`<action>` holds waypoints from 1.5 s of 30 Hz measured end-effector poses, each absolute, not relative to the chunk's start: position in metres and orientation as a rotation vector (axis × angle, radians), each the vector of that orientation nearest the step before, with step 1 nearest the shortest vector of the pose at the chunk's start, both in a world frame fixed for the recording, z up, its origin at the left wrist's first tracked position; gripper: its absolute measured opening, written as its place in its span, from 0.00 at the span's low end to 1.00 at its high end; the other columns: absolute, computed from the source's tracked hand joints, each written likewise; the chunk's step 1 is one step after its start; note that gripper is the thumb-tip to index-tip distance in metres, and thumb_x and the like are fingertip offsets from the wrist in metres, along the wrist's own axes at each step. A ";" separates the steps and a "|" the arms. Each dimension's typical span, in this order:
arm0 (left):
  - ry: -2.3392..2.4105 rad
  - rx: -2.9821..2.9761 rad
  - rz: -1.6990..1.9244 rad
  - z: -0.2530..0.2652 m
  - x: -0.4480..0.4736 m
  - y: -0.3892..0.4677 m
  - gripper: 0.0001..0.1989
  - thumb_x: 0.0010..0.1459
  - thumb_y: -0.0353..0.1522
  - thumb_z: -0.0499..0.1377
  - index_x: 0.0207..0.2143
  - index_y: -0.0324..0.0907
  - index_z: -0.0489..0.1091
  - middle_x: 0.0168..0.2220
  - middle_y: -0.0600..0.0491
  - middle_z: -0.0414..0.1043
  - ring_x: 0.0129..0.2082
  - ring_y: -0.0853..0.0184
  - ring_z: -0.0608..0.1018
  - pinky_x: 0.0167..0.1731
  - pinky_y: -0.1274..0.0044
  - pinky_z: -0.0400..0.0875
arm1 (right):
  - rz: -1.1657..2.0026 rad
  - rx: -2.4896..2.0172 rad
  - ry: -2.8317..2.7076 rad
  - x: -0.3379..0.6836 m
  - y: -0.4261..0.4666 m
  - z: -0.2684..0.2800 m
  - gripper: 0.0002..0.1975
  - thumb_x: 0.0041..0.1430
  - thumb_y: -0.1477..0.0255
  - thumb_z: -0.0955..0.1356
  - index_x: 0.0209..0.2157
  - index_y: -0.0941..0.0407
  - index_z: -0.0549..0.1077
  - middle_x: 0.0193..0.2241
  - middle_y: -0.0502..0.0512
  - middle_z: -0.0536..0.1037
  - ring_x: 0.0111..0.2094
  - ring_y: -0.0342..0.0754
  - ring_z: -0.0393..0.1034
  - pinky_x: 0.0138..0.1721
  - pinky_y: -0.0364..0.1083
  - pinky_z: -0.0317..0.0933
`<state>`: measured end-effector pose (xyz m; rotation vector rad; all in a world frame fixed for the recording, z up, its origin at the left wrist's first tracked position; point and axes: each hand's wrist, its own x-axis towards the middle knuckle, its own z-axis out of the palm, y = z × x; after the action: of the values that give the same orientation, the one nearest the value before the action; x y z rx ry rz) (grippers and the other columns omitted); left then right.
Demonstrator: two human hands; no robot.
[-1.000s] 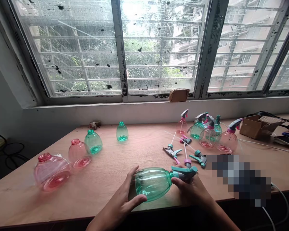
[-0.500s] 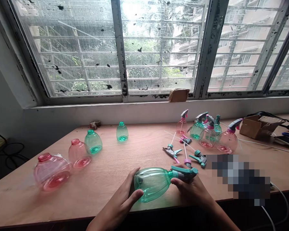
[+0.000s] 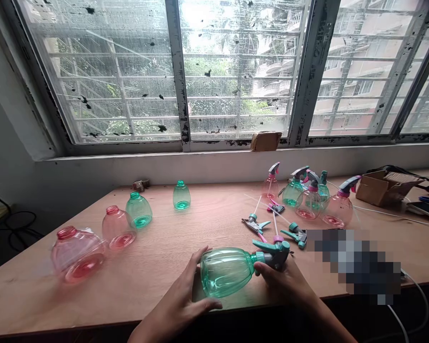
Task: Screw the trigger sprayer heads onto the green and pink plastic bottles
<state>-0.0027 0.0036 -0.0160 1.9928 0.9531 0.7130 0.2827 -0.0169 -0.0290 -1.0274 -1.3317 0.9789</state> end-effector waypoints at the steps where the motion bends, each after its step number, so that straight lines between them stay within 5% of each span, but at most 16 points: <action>1: 0.950 2.002 0.706 -0.015 -0.003 0.003 0.47 0.56 0.39 0.69 0.70 0.57 0.44 0.72 0.51 0.48 0.70 0.49 0.56 0.69 0.59 0.52 | 0.980 -1.024 -1.331 0.283 -0.017 -0.029 0.15 0.52 0.59 0.77 0.27 0.56 0.80 0.25 0.55 0.82 0.29 0.53 0.76 0.33 0.48 0.69; 8: 0.963 1.921 0.668 -0.008 -0.004 0.001 0.34 0.68 0.47 0.54 0.70 0.53 0.45 0.73 0.49 0.48 0.70 0.49 0.58 0.67 0.59 0.55 | 0.996 -1.005 -1.321 0.283 -0.016 -0.031 0.13 0.53 0.61 0.77 0.29 0.57 0.80 0.26 0.54 0.82 0.29 0.52 0.76 0.33 0.47 0.68; 25: 0.912 1.968 0.737 -0.020 -0.003 0.007 0.44 0.58 0.39 0.69 0.68 0.58 0.47 0.71 0.51 0.50 0.66 0.50 0.63 0.65 0.61 0.59 | 0.980 -1.031 -1.321 0.285 -0.013 -0.036 0.15 0.52 0.59 0.77 0.32 0.57 0.80 0.24 0.54 0.82 0.27 0.53 0.76 0.32 0.47 0.68; 33: 0.976 1.904 0.678 -0.007 -0.006 0.000 0.34 0.67 0.53 0.49 0.70 0.53 0.47 0.72 0.49 0.49 0.68 0.45 0.59 0.66 0.56 0.54 | 0.964 -1.033 -1.371 0.286 -0.013 -0.037 0.15 0.53 0.59 0.76 0.30 0.57 0.79 0.23 0.55 0.82 0.27 0.53 0.75 0.31 0.47 0.67; 40: 0.876 1.820 0.710 -0.011 -0.003 0.002 0.35 0.66 0.47 0.58 0.69 0.56 0.46 0.71 0.51 0.51 0.66 0.50 0.63 0.63 0.63 0.63 | 0.955 -1.051 -1.333 0.286 -0.012 -0.038 0.15 0.52 0.59 0.77 0.28 0.57 0.79 0.23 0.54 0.81 0.27 0.52 0.75 0.31 0.47 0.66; 45: 0.904 1.904 0.725 -0.015 -0.003 0.006 0.40 0.61 0.42 0.65 0.68 0.58 0.47 0.70 0.51 0.53 0.64 0.51 0.65 0.64 0.62 0.61 | 1.001 -1.003 -1.311 0.285 -0.011 -0.037 0.15 0.52 0.59 0.77 0.29 0.57 0.78 0.21 0.51 0.79 0.22 0.47 0.70 0.26 0.44 0.62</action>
<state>-0.0026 0.0055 -0.0151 1.9038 0.9043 0.7252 0.2850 -0.0113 -0.0375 -1.0027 -1.3108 1.0011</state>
